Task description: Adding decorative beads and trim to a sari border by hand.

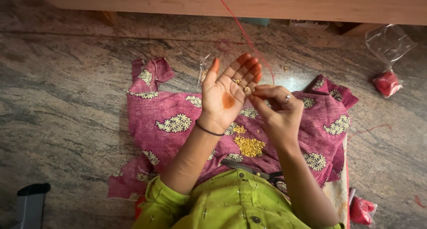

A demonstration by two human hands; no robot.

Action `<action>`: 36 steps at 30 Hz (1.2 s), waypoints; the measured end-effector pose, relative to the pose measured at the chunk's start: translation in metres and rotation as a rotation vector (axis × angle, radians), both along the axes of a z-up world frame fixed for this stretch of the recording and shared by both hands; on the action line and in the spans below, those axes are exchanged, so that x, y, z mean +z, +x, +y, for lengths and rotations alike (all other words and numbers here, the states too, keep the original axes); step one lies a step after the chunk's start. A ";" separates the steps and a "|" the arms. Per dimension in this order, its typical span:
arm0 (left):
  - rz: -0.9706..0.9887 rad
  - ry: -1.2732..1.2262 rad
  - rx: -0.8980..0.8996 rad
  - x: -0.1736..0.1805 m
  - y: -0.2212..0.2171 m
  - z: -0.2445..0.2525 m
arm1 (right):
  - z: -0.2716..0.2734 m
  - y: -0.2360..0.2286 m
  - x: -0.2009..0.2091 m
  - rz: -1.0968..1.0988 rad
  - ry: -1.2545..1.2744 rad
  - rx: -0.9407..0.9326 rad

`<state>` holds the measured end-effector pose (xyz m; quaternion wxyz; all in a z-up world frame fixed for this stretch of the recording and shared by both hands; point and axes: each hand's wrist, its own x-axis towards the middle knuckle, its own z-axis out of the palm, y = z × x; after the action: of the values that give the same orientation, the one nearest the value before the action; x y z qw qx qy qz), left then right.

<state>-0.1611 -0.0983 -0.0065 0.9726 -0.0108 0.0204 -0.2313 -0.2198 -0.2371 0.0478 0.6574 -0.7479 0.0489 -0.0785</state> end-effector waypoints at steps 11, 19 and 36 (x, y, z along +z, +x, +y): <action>0.088 -0.164 0.012 -0.002 -0.008 -0.008 | -0.007 -0.005 0.009 0.101 -0.059 -0.045; 0.078 -0.099 -0.030 -0.011 -0.012 -0.013 | -0.001 -0.001 0.045 -0.245 -0.790 0.129; 0.126 -0.133 0.038 -0.006 -0.010 -0.008 | -0.001 -0.011 0.010 -0.052 -0.464 -0.031</action>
<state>-0.1710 -0.1061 -0.0126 0.9707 -0.0903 0.0659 -0.2127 -0.2307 -0.2382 0.0578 0.4676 -0.8759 0.0239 -0.1170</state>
